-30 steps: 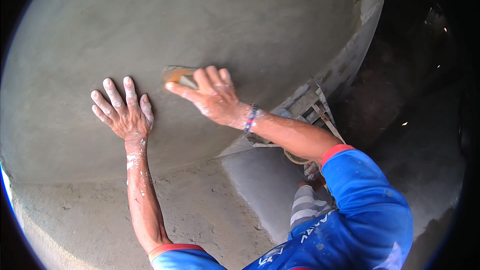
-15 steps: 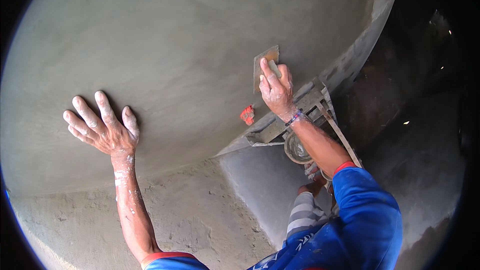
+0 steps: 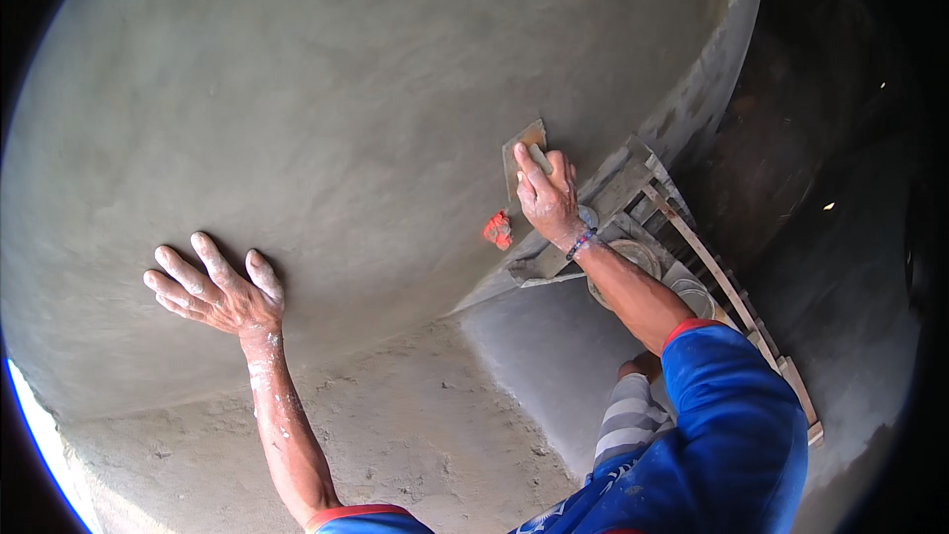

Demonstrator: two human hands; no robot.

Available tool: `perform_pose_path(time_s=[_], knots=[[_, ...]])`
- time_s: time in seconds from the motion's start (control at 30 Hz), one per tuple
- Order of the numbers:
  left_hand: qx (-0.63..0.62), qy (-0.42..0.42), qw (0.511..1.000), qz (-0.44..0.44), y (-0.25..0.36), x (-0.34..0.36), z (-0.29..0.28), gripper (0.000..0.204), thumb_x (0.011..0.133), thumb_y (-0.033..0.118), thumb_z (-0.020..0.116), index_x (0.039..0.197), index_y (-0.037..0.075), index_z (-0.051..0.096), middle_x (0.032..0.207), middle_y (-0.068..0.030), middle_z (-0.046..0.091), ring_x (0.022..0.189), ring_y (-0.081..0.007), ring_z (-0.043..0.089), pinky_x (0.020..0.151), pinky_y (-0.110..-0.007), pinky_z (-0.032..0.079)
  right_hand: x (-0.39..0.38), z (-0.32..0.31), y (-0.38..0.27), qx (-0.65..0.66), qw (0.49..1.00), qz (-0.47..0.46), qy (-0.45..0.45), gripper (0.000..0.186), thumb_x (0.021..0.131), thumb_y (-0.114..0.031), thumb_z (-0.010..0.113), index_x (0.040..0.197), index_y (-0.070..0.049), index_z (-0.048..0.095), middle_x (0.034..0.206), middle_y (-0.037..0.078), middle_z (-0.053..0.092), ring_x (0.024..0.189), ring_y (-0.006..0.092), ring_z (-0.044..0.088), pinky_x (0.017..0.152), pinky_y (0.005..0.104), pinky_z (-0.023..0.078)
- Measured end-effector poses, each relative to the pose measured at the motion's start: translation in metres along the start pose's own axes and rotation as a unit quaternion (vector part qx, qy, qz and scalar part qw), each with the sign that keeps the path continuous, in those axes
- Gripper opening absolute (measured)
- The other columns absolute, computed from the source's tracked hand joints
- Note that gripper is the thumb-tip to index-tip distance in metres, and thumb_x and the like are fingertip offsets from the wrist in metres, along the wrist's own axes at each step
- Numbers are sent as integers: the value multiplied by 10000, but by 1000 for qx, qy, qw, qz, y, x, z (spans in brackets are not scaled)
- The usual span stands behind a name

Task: The person smooths wet plaster onto a wall using a wooden float, working across the surface and around a fixture.

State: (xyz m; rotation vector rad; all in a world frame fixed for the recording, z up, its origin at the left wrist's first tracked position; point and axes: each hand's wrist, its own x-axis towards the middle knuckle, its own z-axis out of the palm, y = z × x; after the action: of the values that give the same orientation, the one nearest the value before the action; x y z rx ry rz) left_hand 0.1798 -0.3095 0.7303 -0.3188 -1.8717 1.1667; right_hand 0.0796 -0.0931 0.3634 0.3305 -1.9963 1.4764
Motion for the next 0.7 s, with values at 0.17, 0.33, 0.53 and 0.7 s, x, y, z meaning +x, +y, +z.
perform_pose_path(time_s=[0.17,0.33,0.53,0.7], knots=[[-3,-8,1000,4,-6,-1,-7,630,1044,522,355,1557,155,350,1653,-168,187,1523,-426,106,1185,-624,135,-1,-3,-21,45,998,54,-4,626,836,-41,680,1439,-137,541,1002,120,522,908,333,544,847,453,452],[-18,-1,1000,6,0,-1,0,639,1048,518,360,1568,148,329,1655,-170,183,1523,-427,108,1188,-609,130,-11,18,-19,32,995,94,25,667,830,-63,664,1464,-214,521,966,119,488,890,323,531,831,466,442],[9,-3,1000,12,0,3,2,622,1051,494,343,1562,139,331,1644,-189,201,1513,-456,128,1182,-622,161,-27,14,-19,73,985,154,-2,657,864,-69,637,1492,-191,486,1031,139,494,910,341,537,847,481,444],[5,-4,1000,21,-4,3,-4,639,1048,511,343,1571,144,309,1648,-189,180,1513,-450,126,1178,-624,173,-13,22,-38,83,982,170,10,650,864,-83,649,1486,-190,493,1034,145,494,907,345,537,843,469,453]])
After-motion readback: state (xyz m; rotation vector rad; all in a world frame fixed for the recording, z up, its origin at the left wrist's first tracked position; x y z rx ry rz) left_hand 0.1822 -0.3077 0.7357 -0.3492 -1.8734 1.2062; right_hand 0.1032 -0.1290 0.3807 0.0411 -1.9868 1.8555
